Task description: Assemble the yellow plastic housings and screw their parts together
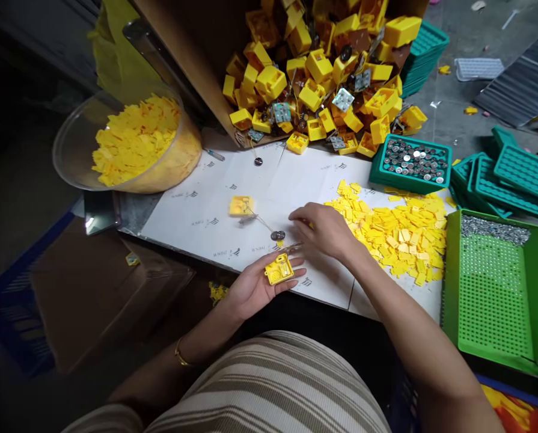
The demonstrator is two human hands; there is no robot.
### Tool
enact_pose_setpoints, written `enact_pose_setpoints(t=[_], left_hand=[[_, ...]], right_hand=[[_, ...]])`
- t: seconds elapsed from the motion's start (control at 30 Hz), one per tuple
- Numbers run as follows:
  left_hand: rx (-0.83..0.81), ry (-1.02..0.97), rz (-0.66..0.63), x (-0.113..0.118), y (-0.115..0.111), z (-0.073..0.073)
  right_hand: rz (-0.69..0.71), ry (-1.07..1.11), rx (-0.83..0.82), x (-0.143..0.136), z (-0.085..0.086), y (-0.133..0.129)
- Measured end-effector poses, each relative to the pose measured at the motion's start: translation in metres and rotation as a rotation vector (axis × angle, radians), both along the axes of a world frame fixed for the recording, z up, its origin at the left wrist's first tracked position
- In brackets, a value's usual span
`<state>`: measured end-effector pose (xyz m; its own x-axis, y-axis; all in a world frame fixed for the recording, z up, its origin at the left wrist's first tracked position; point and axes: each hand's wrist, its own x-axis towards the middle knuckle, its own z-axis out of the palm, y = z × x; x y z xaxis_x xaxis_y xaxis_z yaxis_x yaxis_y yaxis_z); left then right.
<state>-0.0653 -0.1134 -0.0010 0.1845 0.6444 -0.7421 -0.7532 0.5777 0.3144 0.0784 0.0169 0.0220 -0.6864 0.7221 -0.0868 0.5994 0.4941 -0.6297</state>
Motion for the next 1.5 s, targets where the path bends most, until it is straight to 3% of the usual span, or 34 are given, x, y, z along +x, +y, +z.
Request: enact_pose_setpoints(t=[0.13,0.27,0.37,0.47,0.6,0.73,0.83,0.93,1.1,1.27,1.5], left_hand=[[-0.023,0.005,0.004,0.001,-0.001,-0.001],[-0.017,-0.005,0.010,-0.001,0.000,-0.002],[0.005,0.001,-0.002,-0.004,0.002,-0.002],[0.030,-0.047,-0.043,-0.003,0.004,0.001],[0.006,-0.135,-0.122,0.009,0.006,0.004],[-0.044,-0.121,-0.269,0.029,0.009,0.005],[-0.048,-0.060,-0.389,0.041,0.010,0.004],[-0.036,0.005,-0.464,0.049,0.010,0.005],[-0.022,0.057,-0.442,0.055,0.006,0.007],[0.039,0.075,-0.440,0.057,0.005,0.012],[0.003,-0.065,-0.325,0.063,0.012,0.015]], right_hand=[[0.122,-0.353,-0.107,-0.045,-0.004,0.014],[0.132,-0.376,-0.100,-0.052,-0.010,0.012],[0.087,-0.326,-0.096,-0.037,-0.009,0.012],[-0.099,-0.054,-0.072,-0.009,-0.002,0.003],[-0.274,0.268,0.051,0.046,0.001,-0.034],[-0.282,0.222,0.262,0.100,-0.020,-0.085],[-0.227,0.095,0.289,0.125,-0.037,-0.114],[-0.240,0.063,0.258,0.135,-0.041,-0.130],[-0.621,0.113,0.228,0.130,-0.031,-0.142],[-0.547,-0.109,0.153,0.121,-0.037,-0.149],[-0.542,-0.059,0.209,0.125,-0.039,-0.151]])
